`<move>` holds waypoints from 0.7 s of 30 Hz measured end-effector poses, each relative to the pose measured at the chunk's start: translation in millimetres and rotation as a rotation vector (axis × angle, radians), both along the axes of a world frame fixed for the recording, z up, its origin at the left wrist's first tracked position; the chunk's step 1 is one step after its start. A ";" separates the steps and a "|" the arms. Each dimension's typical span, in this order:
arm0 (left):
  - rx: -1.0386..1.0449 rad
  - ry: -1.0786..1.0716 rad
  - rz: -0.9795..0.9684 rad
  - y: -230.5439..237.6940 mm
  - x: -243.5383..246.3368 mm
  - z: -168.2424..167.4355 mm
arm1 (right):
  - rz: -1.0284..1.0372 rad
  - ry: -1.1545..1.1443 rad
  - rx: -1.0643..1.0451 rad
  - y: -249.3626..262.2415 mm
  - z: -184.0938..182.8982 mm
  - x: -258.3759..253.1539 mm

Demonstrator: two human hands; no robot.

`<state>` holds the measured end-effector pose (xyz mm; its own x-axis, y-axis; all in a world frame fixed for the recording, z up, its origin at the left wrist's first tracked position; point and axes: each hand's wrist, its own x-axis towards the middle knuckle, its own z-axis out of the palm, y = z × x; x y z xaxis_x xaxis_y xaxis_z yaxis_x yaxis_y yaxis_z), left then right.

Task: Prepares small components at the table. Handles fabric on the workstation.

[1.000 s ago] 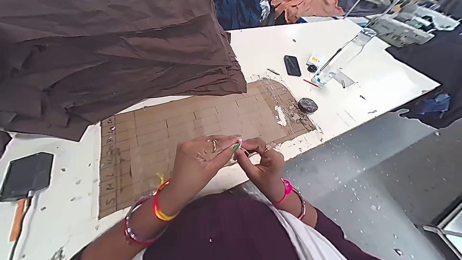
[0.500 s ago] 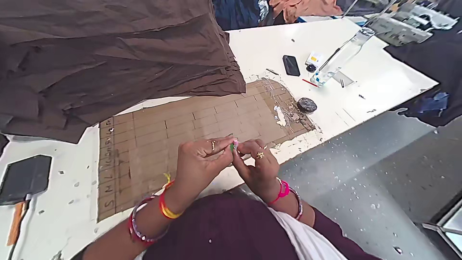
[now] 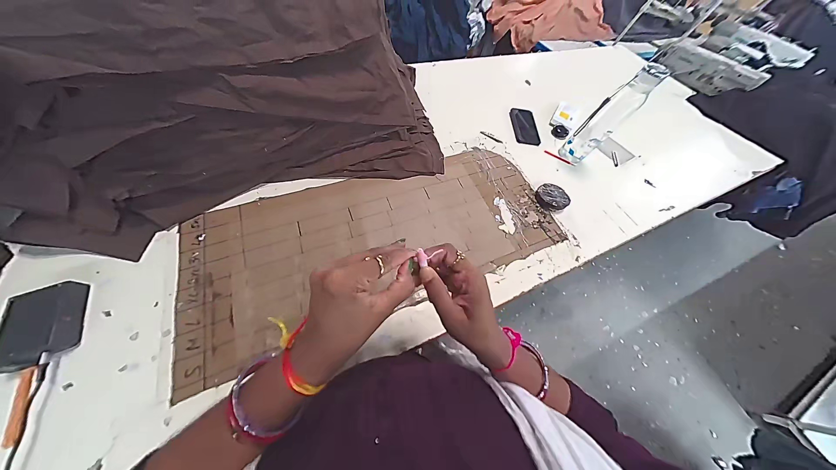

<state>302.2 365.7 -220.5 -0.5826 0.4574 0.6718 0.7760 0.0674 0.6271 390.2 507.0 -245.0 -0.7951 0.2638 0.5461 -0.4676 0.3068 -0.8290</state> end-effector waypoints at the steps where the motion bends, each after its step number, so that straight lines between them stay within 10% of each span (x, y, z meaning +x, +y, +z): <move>1: -0.001 0.020 -0.001 -0.2 0.6 0.7 | 0.060 -0.043 -0.059 -0.1 1.5 0.6; 8: 0.010 -0.044 -0.039 1.2 0.8 -3.0 | 0.434 -0.213 -0.769 0.1 4.6 1.1; 21: -0.072 0.038 0.092 -3.5 -3.4 -6.9 | 0.079 -0.099 -0.272 15.5 -5.8 -2.7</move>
